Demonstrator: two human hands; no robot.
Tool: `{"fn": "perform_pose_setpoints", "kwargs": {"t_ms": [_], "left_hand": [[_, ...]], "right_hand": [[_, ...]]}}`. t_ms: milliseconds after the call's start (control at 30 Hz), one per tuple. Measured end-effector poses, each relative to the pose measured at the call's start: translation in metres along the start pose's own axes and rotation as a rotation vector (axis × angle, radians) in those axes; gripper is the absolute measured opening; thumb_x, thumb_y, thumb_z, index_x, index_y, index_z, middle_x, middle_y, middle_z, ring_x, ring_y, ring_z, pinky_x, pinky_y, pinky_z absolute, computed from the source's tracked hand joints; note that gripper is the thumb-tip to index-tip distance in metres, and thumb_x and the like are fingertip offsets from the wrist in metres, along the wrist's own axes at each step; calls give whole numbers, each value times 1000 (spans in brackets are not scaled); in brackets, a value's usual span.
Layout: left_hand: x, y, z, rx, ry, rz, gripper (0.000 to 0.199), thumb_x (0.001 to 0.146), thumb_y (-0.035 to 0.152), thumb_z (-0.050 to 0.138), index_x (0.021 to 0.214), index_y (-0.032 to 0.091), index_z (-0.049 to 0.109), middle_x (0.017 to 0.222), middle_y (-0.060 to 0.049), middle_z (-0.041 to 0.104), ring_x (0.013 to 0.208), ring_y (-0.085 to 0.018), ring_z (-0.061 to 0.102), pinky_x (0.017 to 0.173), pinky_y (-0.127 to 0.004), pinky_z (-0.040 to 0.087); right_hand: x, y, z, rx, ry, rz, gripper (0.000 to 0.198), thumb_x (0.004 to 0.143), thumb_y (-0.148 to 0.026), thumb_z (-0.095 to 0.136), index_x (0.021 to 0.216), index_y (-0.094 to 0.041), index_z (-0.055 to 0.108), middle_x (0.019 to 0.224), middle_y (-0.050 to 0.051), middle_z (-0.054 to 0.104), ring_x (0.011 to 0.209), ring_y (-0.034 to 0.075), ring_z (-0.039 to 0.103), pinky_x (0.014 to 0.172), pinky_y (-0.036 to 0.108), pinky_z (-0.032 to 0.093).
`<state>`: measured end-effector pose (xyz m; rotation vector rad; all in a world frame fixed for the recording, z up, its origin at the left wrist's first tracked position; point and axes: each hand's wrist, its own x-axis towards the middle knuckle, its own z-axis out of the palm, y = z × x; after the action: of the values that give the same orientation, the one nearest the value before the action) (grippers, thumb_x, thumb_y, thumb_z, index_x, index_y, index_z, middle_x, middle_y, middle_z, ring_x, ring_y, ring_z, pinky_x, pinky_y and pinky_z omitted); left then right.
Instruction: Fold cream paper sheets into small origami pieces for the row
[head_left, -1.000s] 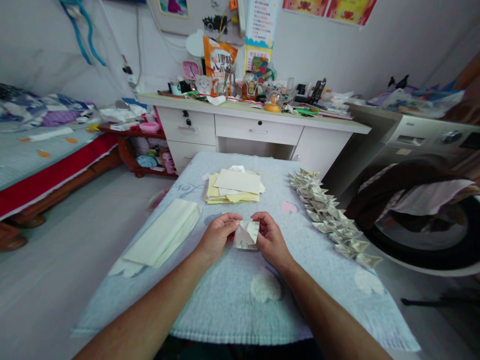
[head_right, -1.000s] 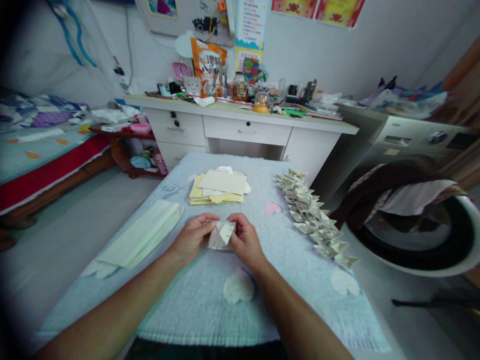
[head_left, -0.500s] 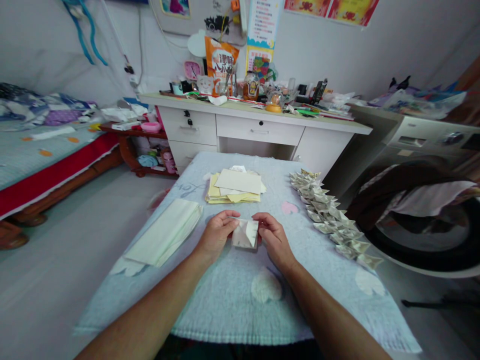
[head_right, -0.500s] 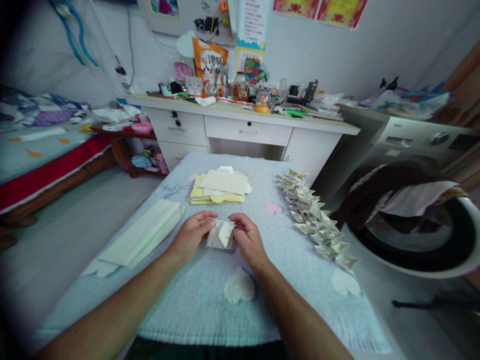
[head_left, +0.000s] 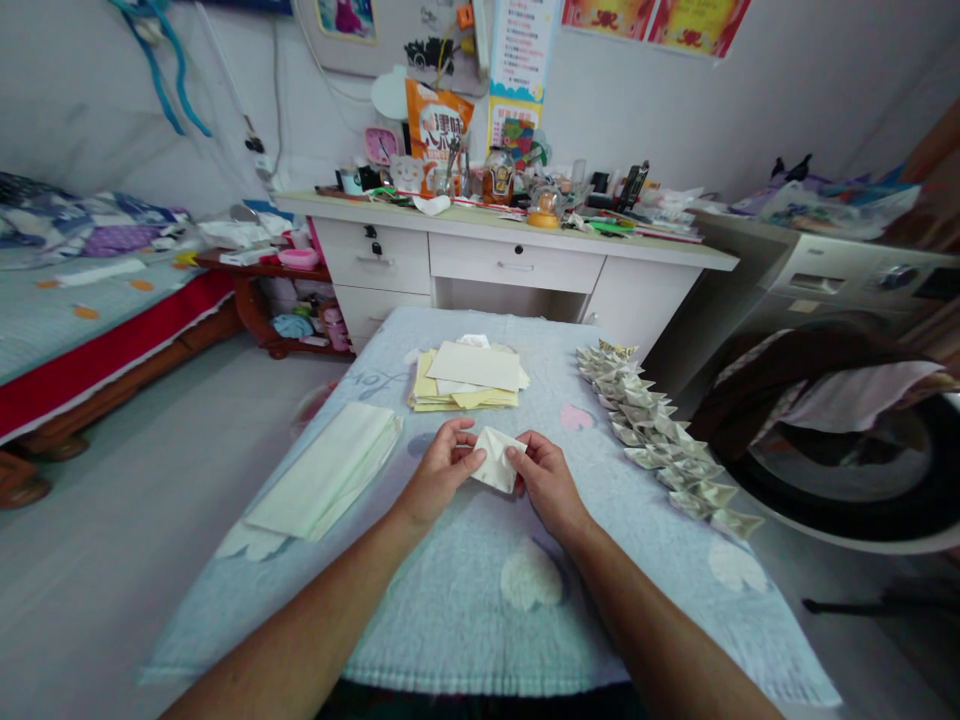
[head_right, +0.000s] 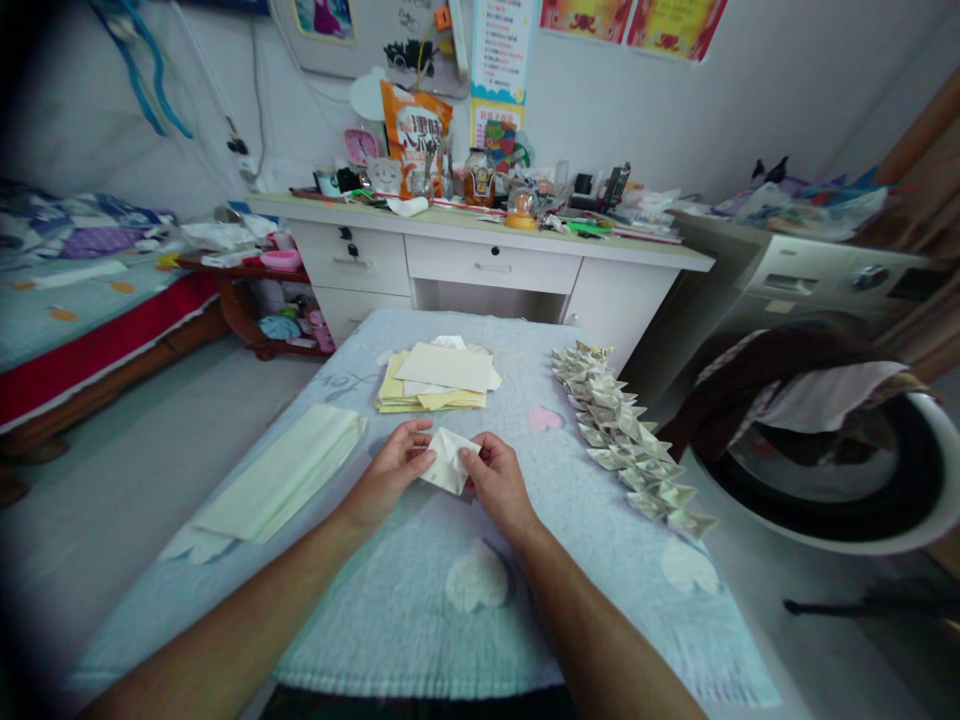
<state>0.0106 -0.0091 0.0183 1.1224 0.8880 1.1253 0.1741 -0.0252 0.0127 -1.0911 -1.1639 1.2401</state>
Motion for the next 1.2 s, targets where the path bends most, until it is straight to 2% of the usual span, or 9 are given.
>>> {"fn": "perform_pose_setpoints", "kwargs": {"t_ms": [100,233,433,667,833,1000,1067,1133,1200], "left_hand": [[-1,-1,1,26,-66,-48,48,75,35,69,116,19,47,88,-3,62,75,-15,60,65,-25,47],[-1,0,3,47,-113,-56,37,75,31,68,105,16,53,85,-4,65,67,-14,59,57,-22,42],[-3,1,0,160,-144,55,23,73,23,68,95,16,63,82,-3,66,72,-15,59,67,-24,45],[-6,1,2,294,-153,101,20,74,24,67,93,17,67,82,-2,67,74,-17,60,67,-24,44],[-6,-1,1,348,-153,48,16,74,30,67,79,15,67,64,1,59,56,-12,50,52,-21,35],[-6,-2,1,289,-149,24,18,74,32,68,72,15,62,59,3,53,55,-10,46,52,-20,33],[-6,-1,2,220,-142,13,19,75,32,68,76,16,59,61,4,53,55,-10,47,53,-20,35],[-5,-1,3,133,-115,-9,23,75,32,68,88,18,56,63,5,55,53,-9,49,51,-19,35],[-5,-1,4,48,-69,-24,35,74,32,69,102,22,50,67,5,58,51,-9,50,49,-19,34]], "right_hand": [[1,2,0,9,15,-31,29,79,-43,65,75,-18,51,54,-6,51,41,7,43,38,18,34],[0,4,0,17,-28,-77,26,78,-38,67,79,-19,50,61,-6,52,47,8,46,43,19,37],[0,-4,-4,-44,-70,-159,22,81,-37,65,93,-19,62,78,0,59,68,12,53,62,23,43],[-1,-12,-9,-121,-90,-181,22,82,-40,64,76,-19,65,69,0,54,64,13,48,57,24,38],[-3,-15,-8,-93,-80,-177,22,81,-37,65,70,-18,65,68,-1,51,62,12,45,58,24,36],[-2,-13,-8,-70,-43,-134,29,85,-38,59,65,-17,59,62,-3,44,59,11,41,57,23,33],[-2,-13,-8,-62,-21,-138,23,86,-38,56,75,-18,61,66,-2,48,63,12,44,61,24,36],[-2,-13,-8,-79,13,-172,18,86,-36,56,95,-21,62,77,-1,53,71,14,49,67,25,40],[-4,-14,-7,-175,24,-252,24,85,-33,57,107,-24,58,89,2,55,82,16,51,75,28,42]]}}
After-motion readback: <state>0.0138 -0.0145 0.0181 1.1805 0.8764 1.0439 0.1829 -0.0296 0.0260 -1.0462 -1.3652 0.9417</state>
